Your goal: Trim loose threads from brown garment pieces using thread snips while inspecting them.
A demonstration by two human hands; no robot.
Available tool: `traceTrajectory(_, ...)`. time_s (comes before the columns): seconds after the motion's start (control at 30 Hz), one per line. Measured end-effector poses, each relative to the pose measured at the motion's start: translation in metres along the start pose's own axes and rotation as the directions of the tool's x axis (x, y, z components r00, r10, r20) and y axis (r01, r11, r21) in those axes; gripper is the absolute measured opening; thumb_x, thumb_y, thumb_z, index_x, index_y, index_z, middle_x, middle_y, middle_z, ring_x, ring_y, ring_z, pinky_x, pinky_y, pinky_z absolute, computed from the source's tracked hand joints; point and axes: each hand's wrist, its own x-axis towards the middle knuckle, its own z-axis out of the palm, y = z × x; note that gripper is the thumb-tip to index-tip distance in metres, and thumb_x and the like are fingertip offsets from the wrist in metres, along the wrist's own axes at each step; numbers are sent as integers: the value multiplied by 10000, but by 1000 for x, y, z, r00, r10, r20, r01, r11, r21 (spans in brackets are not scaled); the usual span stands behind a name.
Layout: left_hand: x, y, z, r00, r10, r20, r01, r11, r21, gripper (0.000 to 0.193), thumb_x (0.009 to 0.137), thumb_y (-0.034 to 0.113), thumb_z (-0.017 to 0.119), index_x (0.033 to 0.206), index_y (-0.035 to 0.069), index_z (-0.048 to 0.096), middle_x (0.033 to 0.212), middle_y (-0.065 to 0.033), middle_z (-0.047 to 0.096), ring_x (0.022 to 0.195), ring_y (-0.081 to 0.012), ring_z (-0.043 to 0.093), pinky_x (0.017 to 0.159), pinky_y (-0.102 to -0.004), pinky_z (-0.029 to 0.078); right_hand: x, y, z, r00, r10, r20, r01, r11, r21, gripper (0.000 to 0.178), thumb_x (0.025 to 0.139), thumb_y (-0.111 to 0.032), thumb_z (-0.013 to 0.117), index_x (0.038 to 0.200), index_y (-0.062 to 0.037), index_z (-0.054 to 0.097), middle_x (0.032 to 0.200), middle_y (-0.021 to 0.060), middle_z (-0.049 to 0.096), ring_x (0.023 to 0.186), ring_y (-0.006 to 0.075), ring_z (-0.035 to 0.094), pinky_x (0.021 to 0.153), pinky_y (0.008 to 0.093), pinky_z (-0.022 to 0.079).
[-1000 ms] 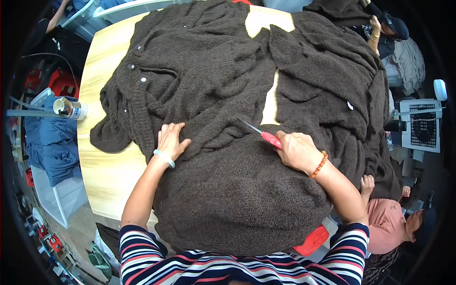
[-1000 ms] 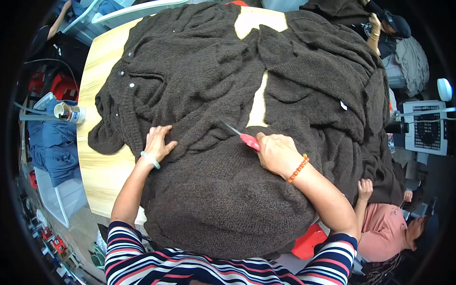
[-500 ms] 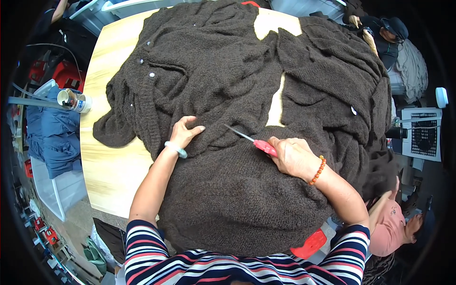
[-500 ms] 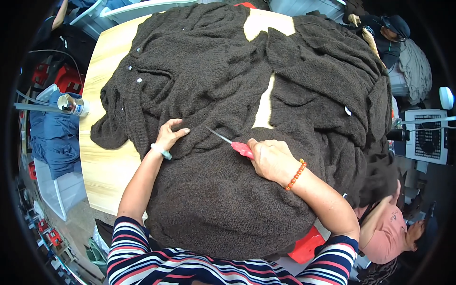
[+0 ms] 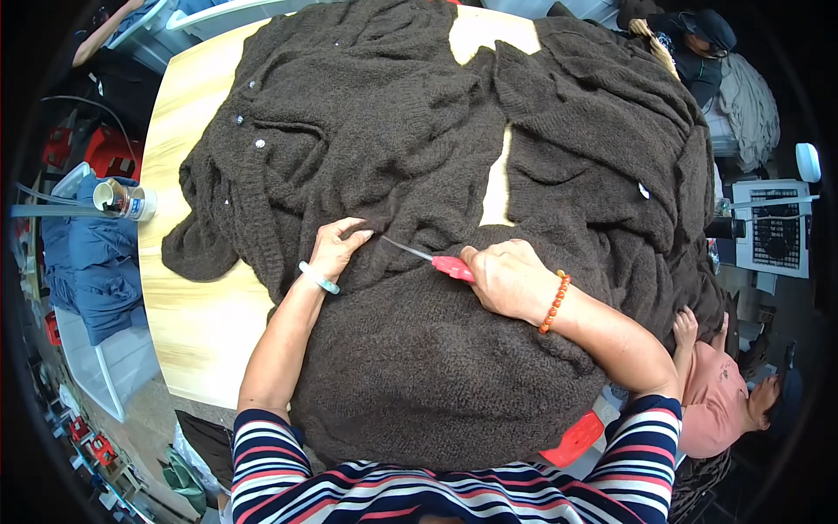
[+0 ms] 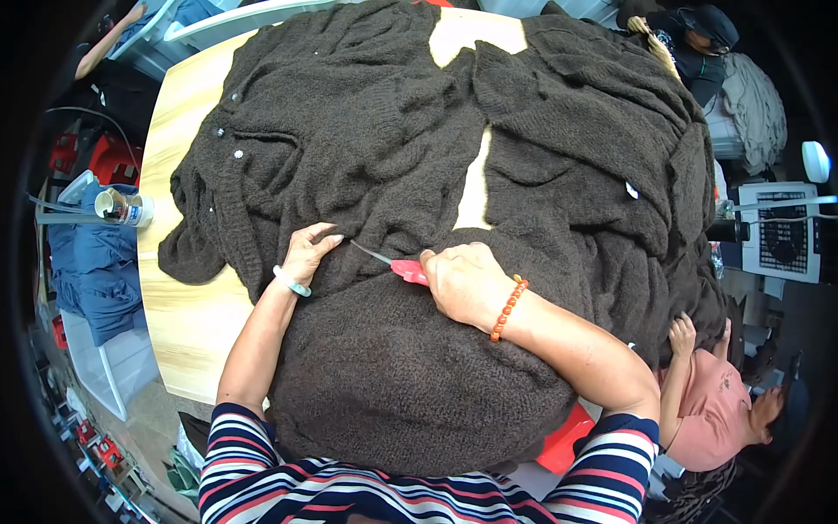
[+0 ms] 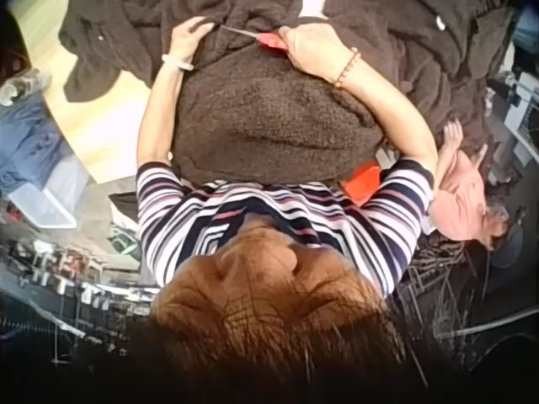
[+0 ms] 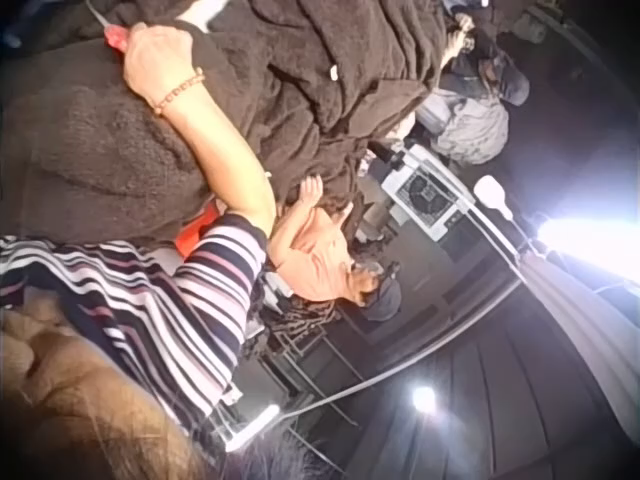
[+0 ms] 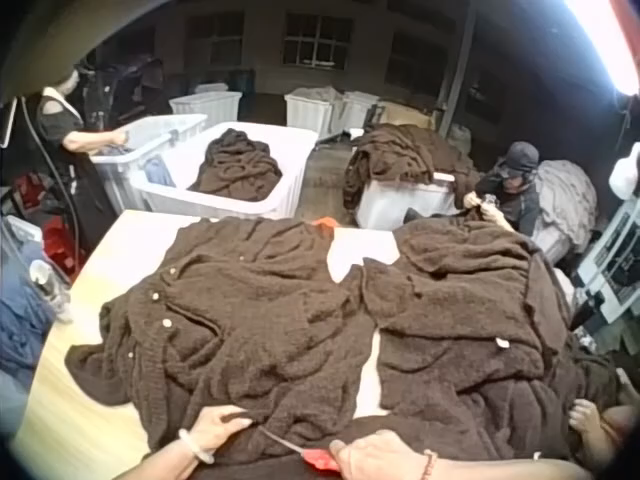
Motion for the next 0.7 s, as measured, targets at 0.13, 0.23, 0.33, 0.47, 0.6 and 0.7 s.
traceTrajectory(0.13, -1, -14, -3, 997, -39, -73, 35, 998, -52, 299, 837, 97, 728, 1087, -53, 662, 966, -60, 684, 887, -111, 614, 830, -244, 489, 1, -7, -12, 1000, 28, -1, -28, 999, -22, 132, 806, -101, 553, 838, 8, 620, 667, 165, 656, 647, 296, 680, 605, 406, 528)
traceTrajectory(0.23, -8, -3, 7, 999, -6, -31, 5, 999, -38, 310, 850, 88, 715, 1098, -83, 645, 971, -65, 682, 892, -109, 613, 828, -235, 491, -1, -5, -8, 1000, 24, 16, -23, 1000, -10, 124, 791, -103, 566, 823, 4, 623, 668, 166, 655, 664, 291, 683, 608, 399, 538)
traceTrajectory(0.33, -8, -4, 7, 999, 42, 18, -42, 998, -45, 267, 856, 80, 708, 1076, -63, 654, 980, -57, 685, 882, -96, 618, 831, -234, 494, 0, -8, -11, 997, 17, 71, -19, 1000, 18, 125, 780, -113, 583, 821, -5, 631, 690, 163, 664, 698, 293, 689, 624, 396, 543)
traceTrajectory(0.47, -12, -7, 5, 999, 5, 53, 1, 993, -117, 200, 863, 62, 697, 1044, -19, 678, 984, -35, 692, 872, -77, 618, 829, -233, 496, -1, -7, -12, 998, 45, 40, -45, 999, -2, 127, 783, -114, 585, 830, -7, 634, 719, 163, 675, 721, 303, 693, 646, 408, 543)
traceTrajectory(0.6, -19, -4, 5, 999, 39, 23, -35, 985, -167, 181, 866, 55, 688, 1036, -9, 686, 989, -21, 691, 873, -74, 613, 813, -228, 494, -5, 0, -7, 999, 30, 37, -31, 999, 18, 186, 856, -187, 610, 903, -7, 618, 659, 195, 636, 674, 349, 673, 620, 440, 536)
traceTrajectory(0.7, -32, 11, 13, 986, 12, 163, -12, 1000, -1, 156, 861, 62, 681, 1003, -3, 695, 910, 5, 672, 835, -77, 586, 781, -240, 481, 0, 5, -17, 996, 91, -10, -90, 990, 106, 185, 857, -186, 612, 936, -19, 618, 661, 200, 634, 680, 352, 672, 629, 446, 531)
